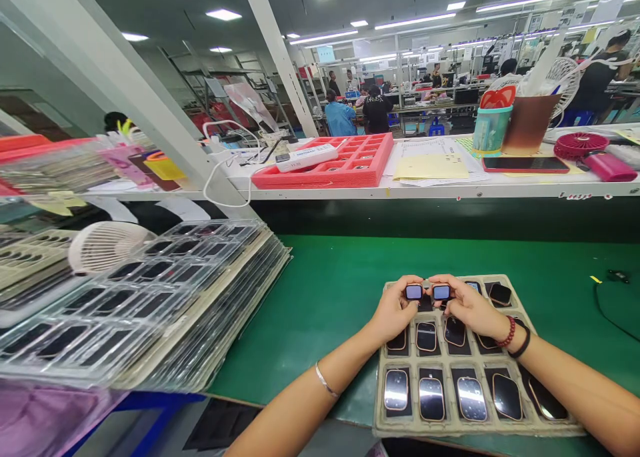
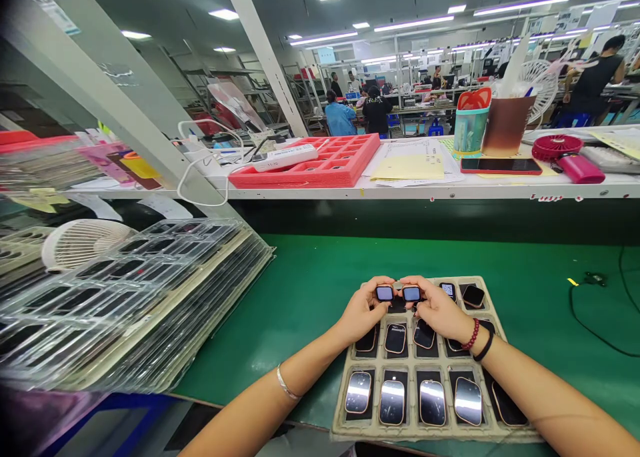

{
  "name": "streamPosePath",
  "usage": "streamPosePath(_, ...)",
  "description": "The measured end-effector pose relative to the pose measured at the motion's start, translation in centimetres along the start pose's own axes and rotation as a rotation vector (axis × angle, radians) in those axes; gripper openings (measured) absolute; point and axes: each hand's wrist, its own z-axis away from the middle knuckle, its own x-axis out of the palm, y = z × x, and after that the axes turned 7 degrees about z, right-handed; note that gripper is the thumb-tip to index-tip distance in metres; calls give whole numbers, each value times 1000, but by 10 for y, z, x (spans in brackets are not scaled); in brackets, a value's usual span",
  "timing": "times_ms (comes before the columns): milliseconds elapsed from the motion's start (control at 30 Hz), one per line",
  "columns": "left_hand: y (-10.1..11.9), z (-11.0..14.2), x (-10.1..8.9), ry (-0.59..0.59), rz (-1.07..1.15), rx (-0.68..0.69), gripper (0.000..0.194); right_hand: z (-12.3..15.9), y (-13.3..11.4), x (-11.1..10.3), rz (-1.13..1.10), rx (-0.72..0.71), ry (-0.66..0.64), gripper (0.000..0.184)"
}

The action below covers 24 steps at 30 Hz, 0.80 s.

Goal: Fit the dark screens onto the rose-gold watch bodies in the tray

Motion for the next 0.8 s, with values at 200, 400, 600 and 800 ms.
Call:
streamPosePath(200,5,1,0,5,9,14,37,-1,-1,-1,11,41,2,39)
streamPosePath(400,3,1,0,-15,30,20,37,-1,1,0,2,27,10,38)
streamPosePath(600,5,2,0,-4,37,9,37,0,0,-1,0,39,-2,41)
streamPosePath(800,7,2,1,13,-2,5,40,0,-4,0,-12,17,-14,46)
